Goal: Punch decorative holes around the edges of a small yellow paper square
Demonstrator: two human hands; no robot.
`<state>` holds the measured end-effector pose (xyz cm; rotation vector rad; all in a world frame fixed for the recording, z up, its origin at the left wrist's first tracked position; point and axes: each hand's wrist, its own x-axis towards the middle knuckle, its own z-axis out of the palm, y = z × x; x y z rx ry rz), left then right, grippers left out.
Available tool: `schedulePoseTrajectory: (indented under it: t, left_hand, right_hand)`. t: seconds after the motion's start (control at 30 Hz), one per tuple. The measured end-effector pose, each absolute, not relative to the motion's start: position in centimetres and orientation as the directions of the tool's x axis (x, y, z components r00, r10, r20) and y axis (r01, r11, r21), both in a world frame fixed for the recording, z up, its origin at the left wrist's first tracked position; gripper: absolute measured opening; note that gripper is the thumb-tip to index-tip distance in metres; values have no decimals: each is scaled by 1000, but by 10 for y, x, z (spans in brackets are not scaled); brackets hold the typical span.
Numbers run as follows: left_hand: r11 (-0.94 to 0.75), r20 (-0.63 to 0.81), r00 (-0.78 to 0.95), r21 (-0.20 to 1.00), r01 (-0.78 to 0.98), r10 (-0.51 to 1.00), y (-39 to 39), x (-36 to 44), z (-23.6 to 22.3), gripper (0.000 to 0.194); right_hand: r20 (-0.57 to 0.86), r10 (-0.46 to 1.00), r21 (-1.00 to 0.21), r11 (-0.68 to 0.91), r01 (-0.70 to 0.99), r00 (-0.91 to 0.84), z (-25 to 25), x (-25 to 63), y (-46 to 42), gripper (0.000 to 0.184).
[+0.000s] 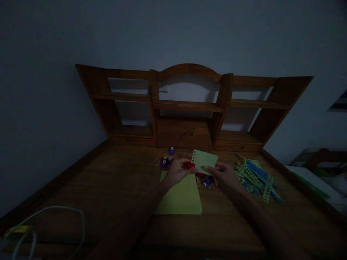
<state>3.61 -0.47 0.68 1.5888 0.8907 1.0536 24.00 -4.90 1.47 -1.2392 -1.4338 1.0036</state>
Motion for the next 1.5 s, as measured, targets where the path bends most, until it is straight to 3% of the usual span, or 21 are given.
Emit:
schedulePoseTrajectory:
  t: [0.33,0.53,0.8,1.03,1.2,1.33,1.5]
  left_hand:
    - [-281,237,473,959,23,849,-12,39,8,38]
    - [-350,289,464,935,49,837,-8,36,7,33]
    - [-239,240,366,970,-51,899,1,30,9,37]
    - [-170,193,120,969,-179,974,10,22,10,37]
    - [-64,91,73,949,-309,993,21,20,4,39]
    - [-126,154,116,966,-225,981,20,19,4,40]
    - [-209,210,339,977,-42,917,9,22,8,41]
  right_hand:
    - [142,988,-946,154,286,-63,6,243,-48,38]
    - [123,992,-967,118,226,8,3,246,-45,41]
    - [110,993,-991,105,83,53,11,242,-49,48]
    - [94,995,-996,94,2,-15,11,245,-47,38]
    - [118,993,-993,119,13,-27,7,247,-46,35]
    - [133,991,-990,133,52,3,6,246,-45,38]
    - [198,977,-974,186,129,84,15,245,-47,40]
